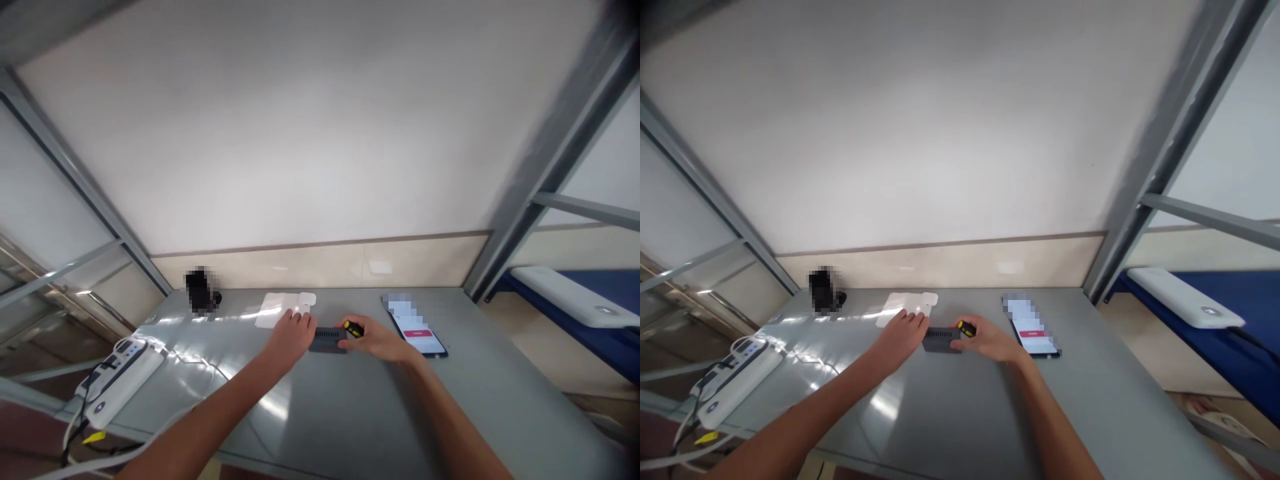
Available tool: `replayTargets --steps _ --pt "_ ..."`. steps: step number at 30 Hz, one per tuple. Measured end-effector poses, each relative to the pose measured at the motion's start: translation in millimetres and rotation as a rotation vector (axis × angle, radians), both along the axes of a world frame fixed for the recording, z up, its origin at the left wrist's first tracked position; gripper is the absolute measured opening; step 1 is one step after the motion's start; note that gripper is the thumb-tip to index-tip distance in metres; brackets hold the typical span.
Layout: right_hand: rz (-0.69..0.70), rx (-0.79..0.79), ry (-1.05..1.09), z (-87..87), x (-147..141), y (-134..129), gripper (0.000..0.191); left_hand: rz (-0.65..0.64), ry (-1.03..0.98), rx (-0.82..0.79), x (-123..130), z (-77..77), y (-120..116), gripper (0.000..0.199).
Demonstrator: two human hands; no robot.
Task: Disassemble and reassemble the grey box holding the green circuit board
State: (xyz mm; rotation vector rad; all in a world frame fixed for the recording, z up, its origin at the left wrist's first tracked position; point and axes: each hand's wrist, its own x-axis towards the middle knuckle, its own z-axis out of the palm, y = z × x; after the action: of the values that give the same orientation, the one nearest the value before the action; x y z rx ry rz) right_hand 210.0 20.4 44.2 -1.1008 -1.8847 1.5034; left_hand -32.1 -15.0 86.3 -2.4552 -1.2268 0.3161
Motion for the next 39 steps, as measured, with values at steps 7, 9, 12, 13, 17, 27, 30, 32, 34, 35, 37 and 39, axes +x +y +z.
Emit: replayTargets --steps 7,9,12,13,17,27,30,32,34,35,37,39 --pt "0.013 -0.017 0.008 -2.6 0.9 -0.3 0.037 -0.131 0.083 -0.128 -4.1 14.2 12.7 0.020" --pt "0.020 -0.015 0.007 -0.5 0.8 -1.0 0.035 -0.134 0.088 -0.162 -2.1 15.5 15.6 0.019" --pt "0.027 -0.010 0.000 1.8 1.1 -1.9 0.034 -0.125 0.086 -0.192 3.8 15.8 19.1 0.016" --pt "0.031 -0.008 0.000 2.0 1.4 -2.0 0.034 -0.120 0.084 -0.201 6.1 16.0 20.2 0.014" --pt "0.036 0.000 0.001 1.1 2.0 -1.9 0.032 -0.069 0.084 -0.248 14.7 20.8 23.6 0.011" --pt "0.040 0.006 -0.012 3.0 2.1 -2.6 0.032 0.098 0.067 -0.341 30.7 46.8 20.7 0.017" --pt "0.038 0.007 0.001 2.8 2.1 -2.8 0.032 0.135 0.045 -0.343 33.1 50.0 18.8 0.017" --pt "0.034 0.011 0.002 2.2 1.8 -2.6 0.033 0.156 0.031 -0.342 34.6 51.0 18.1 0.016" --pt "0.037 0.011 0.002 1.5 1.3 -2.3 0.034 0.180 0.023 -0.340 35.9 51.2 18.0 0.014" --pt "0.040 0.011 0.004 1.1 1.1 -2.2 0.034 0.191 0.020 -0.340 36.3 51.3 18.0 0.013" --pt "0.042 0.011 0.006 0.4 0.9 -2.1 0.035 0.207 0.015 -0.338 36.1 51.5 18.0 0.013" --pt "0.044 0.011 0.007 0.3 1.0 -2.2 0.036 0.217 0.009 -0.339 34.3 51.9 17.5 0.015"
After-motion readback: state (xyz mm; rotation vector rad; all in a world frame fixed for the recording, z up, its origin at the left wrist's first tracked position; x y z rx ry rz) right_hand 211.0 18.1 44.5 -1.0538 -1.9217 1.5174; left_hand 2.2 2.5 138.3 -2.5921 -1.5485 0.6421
